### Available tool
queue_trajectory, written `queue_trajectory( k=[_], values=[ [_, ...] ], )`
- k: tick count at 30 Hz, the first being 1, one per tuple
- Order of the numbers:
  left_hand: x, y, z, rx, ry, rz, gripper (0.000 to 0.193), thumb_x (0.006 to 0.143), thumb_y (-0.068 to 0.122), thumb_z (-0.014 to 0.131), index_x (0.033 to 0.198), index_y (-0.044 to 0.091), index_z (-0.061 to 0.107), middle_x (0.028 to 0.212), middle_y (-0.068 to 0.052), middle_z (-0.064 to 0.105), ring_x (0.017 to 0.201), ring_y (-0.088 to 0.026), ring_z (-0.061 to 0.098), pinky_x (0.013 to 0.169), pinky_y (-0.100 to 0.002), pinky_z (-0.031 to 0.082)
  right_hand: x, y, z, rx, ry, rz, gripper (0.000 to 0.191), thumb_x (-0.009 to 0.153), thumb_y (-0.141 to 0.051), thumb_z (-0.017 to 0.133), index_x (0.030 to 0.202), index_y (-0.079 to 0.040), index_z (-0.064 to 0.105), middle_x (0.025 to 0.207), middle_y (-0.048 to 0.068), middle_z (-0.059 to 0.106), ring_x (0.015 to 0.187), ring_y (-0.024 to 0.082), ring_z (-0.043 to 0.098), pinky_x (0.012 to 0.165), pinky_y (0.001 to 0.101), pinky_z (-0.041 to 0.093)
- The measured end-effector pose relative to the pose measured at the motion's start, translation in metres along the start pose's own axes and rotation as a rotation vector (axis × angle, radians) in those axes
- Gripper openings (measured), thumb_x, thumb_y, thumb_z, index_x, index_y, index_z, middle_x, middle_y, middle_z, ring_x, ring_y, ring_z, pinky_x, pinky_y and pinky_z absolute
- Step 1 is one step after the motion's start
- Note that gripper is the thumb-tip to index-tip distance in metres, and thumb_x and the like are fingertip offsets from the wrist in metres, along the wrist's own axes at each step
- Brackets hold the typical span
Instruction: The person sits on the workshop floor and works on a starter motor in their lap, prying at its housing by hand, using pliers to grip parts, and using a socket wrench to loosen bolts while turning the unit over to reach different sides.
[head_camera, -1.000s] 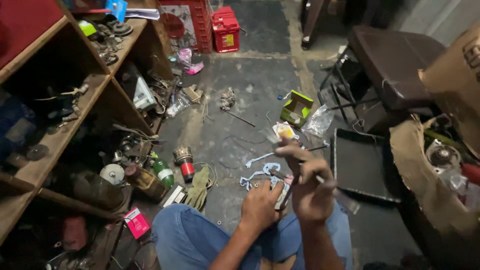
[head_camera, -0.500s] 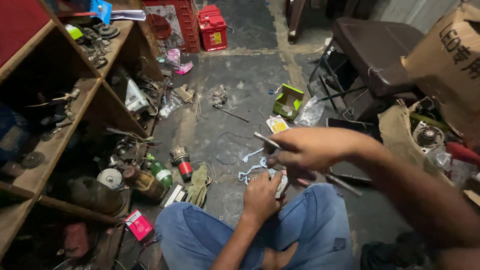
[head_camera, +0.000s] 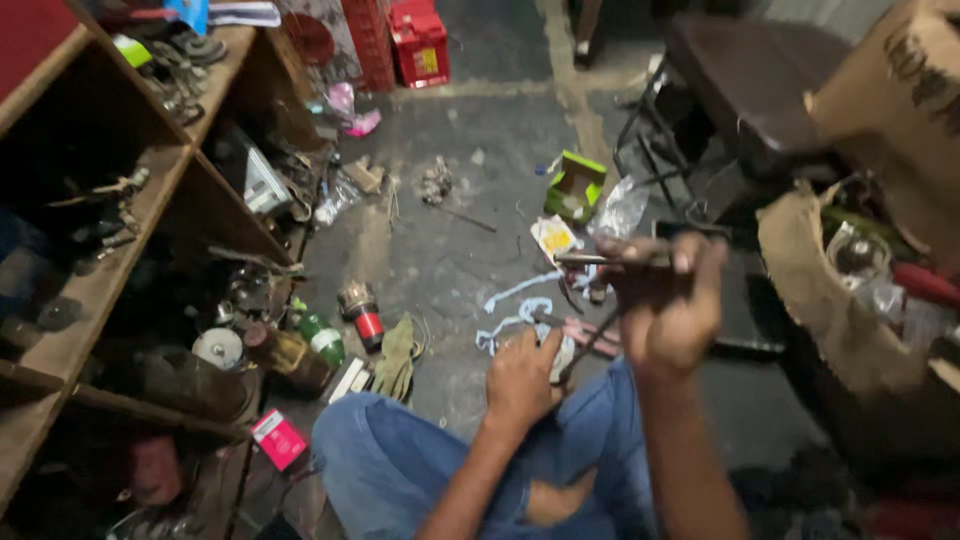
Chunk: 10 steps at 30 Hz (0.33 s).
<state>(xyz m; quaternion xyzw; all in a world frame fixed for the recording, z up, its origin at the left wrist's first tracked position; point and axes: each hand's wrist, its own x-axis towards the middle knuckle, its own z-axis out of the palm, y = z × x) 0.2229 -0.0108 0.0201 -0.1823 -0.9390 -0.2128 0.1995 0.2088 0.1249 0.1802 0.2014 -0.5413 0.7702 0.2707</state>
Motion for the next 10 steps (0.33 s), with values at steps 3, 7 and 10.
queue_trajectory(
  k=[3, 7, 10],
  values=[
    [-0.002, -0.002, 0.0, 0.024, -0.017, 0.004, 0.072, 0.063, 0.036, 0.089, 0.127, 0.017, 0.063, 0.1, -0.013, 0.062, 0.088, -0.036, 0.065, 0.076, -0.046, 0.053, 0.037, 0.002, -0.021, 0.48, -0.341, 0.533, 0.028, 0.104, -0.035, 0.054, 0.098, -0.009, 0.064, 0.052, -0.002, 0.061, 0.049, 0.018, 0.062, 0.052, 0.0386, 0.049],
    [-0.002, 0.0, 0.0, 0.048, -0.046, -0.007, 0.076, 0.061, 0.038, 0.089, 0.13, 0.017, 0.063, 0.097, -0.013, 0.062, 0.087, -0.035, 0.066, 0.074, -0.047, 0.053, 0.089, -0.02, -0.013, -0.011, -1.118, 0.979, 0.03, 0.104, -0.036, 0.053, 0.096, -0.009, 0.064, 0.052, -0.001, 0.063, 0.05, 0.018, 0.063, 0.052, 0.0381, 0.049],
    [-0.002, 0.001, -0.003, 0.041, -0.033, -0.016, 0.068, 0.066, 0.04, 0.089, 0.124, 0.015, 0.063, 0.097, -0.013, 0.062, 0.088, -0.035, 0.066, 0.075, -0.047, 0.053, 0.101, -0.048, 0.02, -1.057, -1.376, 0.362, 0.028, 0.1, -0.037, 0.055, 0.096, -0.011, 0.065, 0.057, 0.001, 0.07, 0.057, 0.022, 0.073, 0.06, 0.041, 0.057]
  ],
)
